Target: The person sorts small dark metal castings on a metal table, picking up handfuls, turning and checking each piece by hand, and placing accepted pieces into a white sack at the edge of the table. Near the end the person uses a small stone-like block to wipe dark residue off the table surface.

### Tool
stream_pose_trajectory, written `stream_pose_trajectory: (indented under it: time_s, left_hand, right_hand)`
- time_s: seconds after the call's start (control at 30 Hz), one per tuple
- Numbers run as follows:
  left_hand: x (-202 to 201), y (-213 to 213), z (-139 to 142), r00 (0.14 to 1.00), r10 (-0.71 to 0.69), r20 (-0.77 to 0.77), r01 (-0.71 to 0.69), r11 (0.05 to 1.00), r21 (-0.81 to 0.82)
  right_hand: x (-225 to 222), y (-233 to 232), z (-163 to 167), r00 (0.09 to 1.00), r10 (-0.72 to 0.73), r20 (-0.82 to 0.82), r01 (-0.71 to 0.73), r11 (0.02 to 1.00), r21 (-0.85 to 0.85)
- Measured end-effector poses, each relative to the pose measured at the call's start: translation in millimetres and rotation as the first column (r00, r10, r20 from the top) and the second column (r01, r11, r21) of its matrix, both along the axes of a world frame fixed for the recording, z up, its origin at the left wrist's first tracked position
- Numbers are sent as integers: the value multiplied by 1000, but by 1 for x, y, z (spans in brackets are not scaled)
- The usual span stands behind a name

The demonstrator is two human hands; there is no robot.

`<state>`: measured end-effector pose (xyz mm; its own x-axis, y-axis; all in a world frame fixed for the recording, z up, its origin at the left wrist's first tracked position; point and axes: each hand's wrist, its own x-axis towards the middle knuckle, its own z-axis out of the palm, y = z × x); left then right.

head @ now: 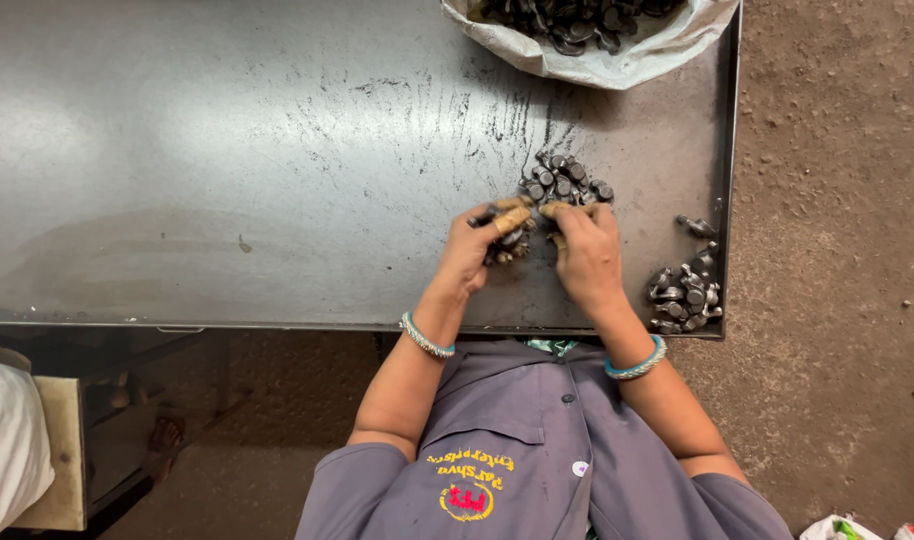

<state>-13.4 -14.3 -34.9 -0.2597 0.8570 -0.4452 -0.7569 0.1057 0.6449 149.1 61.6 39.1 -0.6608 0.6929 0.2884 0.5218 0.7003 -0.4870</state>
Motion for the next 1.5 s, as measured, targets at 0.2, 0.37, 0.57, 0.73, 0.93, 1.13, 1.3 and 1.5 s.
stream_pose_trajectory:
  time_s: [0.2, 0.37, 0.57, 0.73, 0.93, 1.13, 1.3, 1.5]
  left_hand:
    - [-22, 26, 13, 888, -37, -458, 5, 997, -71]
    - [-21, 38, 23, 790, -149, -595, 35, 979, -199]
    - [-20, 44, 31, 620, -278, -734, 83, 953, -290]
    - [-8, 34, 27, 539, -390, -747, 195, 920, -340]
    - [25, 11, 13, 894, -220, -390, 234, 972, -12]
    - [46, -7, 9, 946, -255, 198, 272, 960, -62]
    - [34, -12, 9, 900, -231, 369, 227, 972, 53]
    - [6, -24, 5, 921, -197, 337, 198, 980, 32]
  right_hand:
    - [14, -10, -19, 999, 32, 44, -33, 999, 26]
    - [53, -2, -44, 909, -196, -367, -2, 880, -475]
    - [93, 9, -62, 515, -703, -490, -412, 298, -861]
    - [100, 10, -57, 510, -738, -442, -453, 207, -867]
    - [94, 8, -41, 557, -706, -439, -422, 215, -881]
    - [63, -2, -8, 810, -404, -426, -195, 499, -844]
    - [29, 9, 6, 963, -262, 56, 268, 953, -139]
    - [29, 3, 1, 967, -229, 111, 238, 969, -68]
